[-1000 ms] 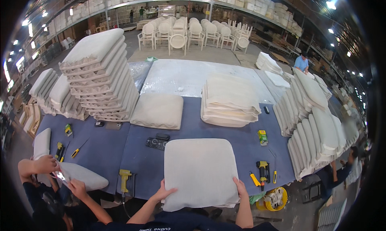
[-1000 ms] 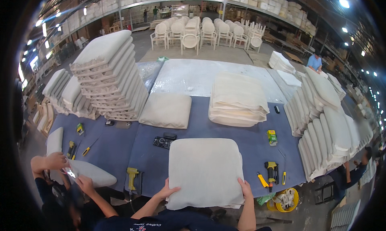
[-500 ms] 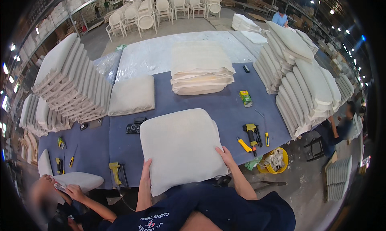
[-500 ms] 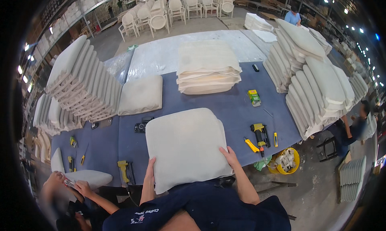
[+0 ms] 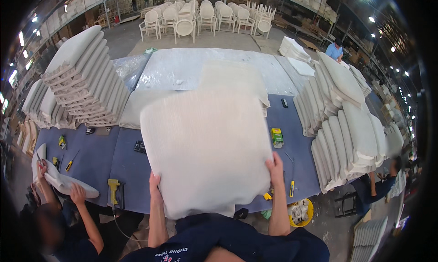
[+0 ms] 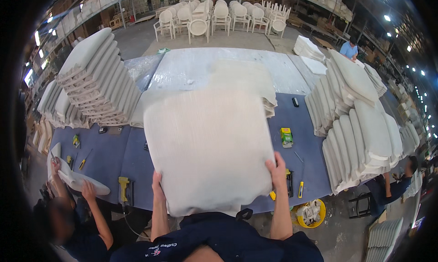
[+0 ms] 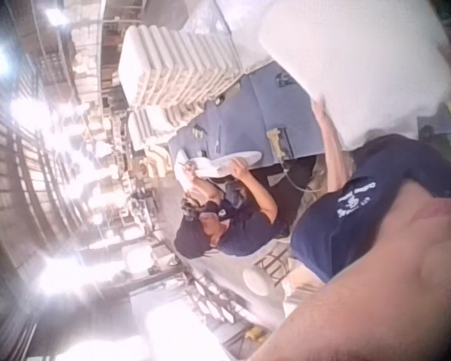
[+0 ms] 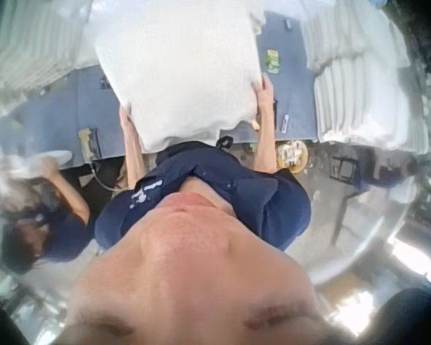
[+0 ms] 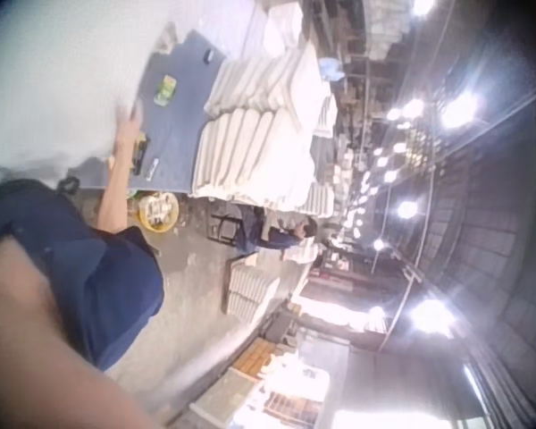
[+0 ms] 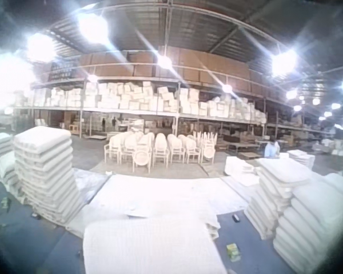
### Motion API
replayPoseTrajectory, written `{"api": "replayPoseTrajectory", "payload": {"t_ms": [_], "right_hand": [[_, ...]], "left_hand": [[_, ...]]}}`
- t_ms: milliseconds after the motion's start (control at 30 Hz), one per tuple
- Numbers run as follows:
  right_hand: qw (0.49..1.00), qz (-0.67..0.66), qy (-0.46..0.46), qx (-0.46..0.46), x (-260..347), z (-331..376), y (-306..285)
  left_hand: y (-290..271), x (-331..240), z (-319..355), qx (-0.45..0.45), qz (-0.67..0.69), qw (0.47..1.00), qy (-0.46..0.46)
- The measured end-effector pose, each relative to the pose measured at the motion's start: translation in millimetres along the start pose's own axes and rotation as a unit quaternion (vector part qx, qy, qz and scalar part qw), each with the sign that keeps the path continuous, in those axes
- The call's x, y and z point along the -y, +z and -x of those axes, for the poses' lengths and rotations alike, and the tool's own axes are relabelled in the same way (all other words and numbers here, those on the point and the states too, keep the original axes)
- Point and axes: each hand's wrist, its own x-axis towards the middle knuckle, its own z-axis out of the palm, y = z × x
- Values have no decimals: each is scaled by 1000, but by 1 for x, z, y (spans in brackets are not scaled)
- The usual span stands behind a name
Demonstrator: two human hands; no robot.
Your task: The person handles a white foam cushion, inserts a cylindrical bolster into its cover, and staples the cover to the cushion base. They then stuff loose batting into the cover, smooth the fabric, and use a screwdriver to tuck and secure the edges. The process is repeated for multiple cushions at a workbench.
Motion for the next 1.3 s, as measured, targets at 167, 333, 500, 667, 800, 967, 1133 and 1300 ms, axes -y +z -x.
{"api": "replayPoseTrajectory", "payload": {"t_ms": [167, 333, 500, 667, 800, 967, 1133, 1300], "right_hand": [[994, -24, -40, -94, 127, -99, 10], [976, -186, -40, -104, 156, -249, 15], [939, 39, -217, -265, 28, -245, 32], [911, 393, 68, 107, -150, -4, 102], [950, 192, 154, 191, -275, 192, 20], [885, 72, 449, 96, -223, 178, -24], [919, -17, 388, 72, -240, 67, 6], [873, -201, 444, 13, -256, -9, 53]], "left_hand": [[124, -108, -123, 27, -28, 998, 58], [230, -177, -286, 43, -400, 880, 252], [220, -74, -269, 171, -496, 757, 389], [-6, 158, -110, -5, -825, 549, 135], [-79, 182, 43, 112, -800, 587, 56], [-125, 148, 71, 15, -719, 695, 21], [-166, 134, -21, -179, -404, 880, -173], [-131, 134, -48, -249, -384, 849, -265]]}}
